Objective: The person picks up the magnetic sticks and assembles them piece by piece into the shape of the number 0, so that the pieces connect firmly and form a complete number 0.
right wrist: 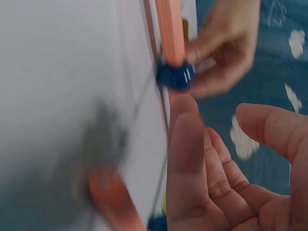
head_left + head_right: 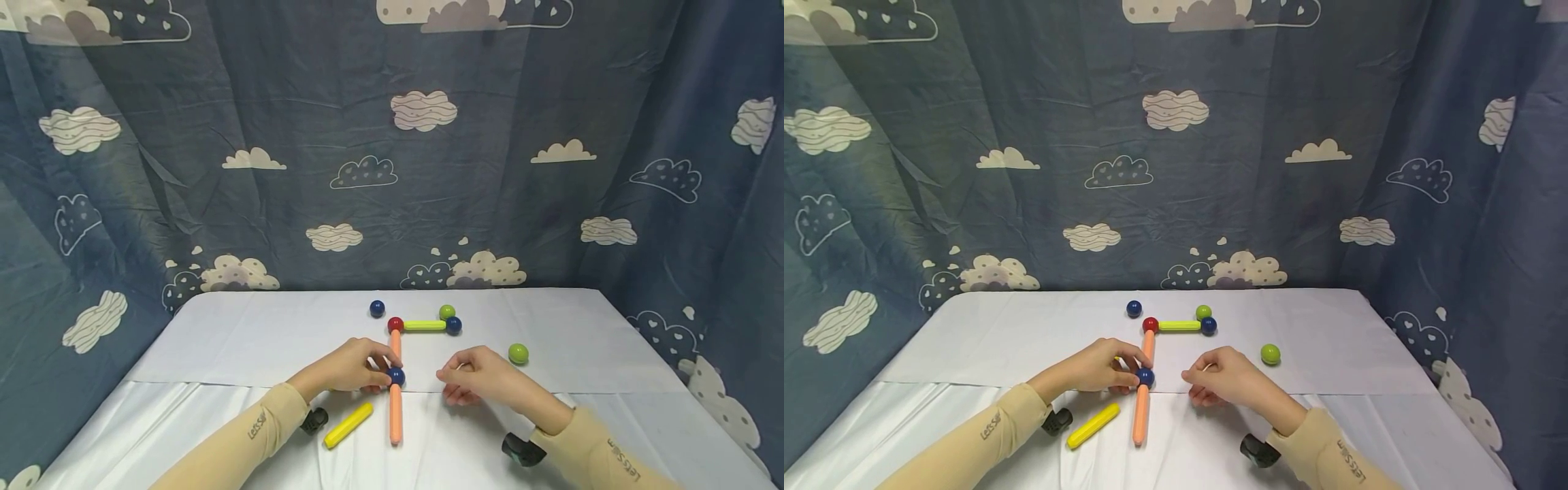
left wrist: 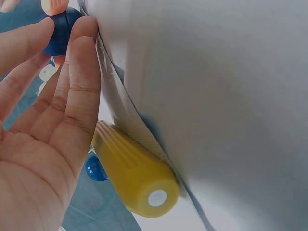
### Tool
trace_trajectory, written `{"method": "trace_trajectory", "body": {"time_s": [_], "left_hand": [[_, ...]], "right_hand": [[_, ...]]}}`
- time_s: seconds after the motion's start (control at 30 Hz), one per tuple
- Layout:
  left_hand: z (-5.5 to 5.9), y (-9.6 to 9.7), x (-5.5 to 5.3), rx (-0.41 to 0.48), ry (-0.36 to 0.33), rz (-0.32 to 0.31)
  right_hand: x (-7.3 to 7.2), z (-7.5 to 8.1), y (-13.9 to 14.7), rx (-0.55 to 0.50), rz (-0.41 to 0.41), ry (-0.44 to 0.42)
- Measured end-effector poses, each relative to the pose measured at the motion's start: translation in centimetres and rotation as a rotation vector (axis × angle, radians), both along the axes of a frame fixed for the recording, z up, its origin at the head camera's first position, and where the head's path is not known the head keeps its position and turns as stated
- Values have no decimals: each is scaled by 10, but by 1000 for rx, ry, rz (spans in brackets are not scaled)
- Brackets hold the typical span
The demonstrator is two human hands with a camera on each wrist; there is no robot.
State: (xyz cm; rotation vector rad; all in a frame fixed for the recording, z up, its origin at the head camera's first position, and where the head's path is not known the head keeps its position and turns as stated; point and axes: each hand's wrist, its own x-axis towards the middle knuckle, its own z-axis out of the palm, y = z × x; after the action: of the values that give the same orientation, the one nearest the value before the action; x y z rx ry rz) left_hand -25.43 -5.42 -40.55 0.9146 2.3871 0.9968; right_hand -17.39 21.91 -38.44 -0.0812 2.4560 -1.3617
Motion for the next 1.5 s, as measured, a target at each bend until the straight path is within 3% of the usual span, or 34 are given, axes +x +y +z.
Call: {"method": "trace_trajectory", "body": {"time_s": [0.2, 0.53, 0.73, 1.0, 1.5], "left_hand": [[1, 0, 1, -3, 4, -1], [0, 0, 2, -7, 4, 3], [-1, -1, 2, -4, 0, 10], [-2, 0, 2, -5, 0, 22], [-3, -1, 1, 9, -5, 27]], "right_hand": [[-7, 10, 41, 65, -128, 72], [-22, 9, 107, 369, -290, 204], [-24, 1, 125, 439, -287, 210], [-28, -10, 134, 441, -258, 139], [-26, -19, 134, 410, -248, 158]]}}
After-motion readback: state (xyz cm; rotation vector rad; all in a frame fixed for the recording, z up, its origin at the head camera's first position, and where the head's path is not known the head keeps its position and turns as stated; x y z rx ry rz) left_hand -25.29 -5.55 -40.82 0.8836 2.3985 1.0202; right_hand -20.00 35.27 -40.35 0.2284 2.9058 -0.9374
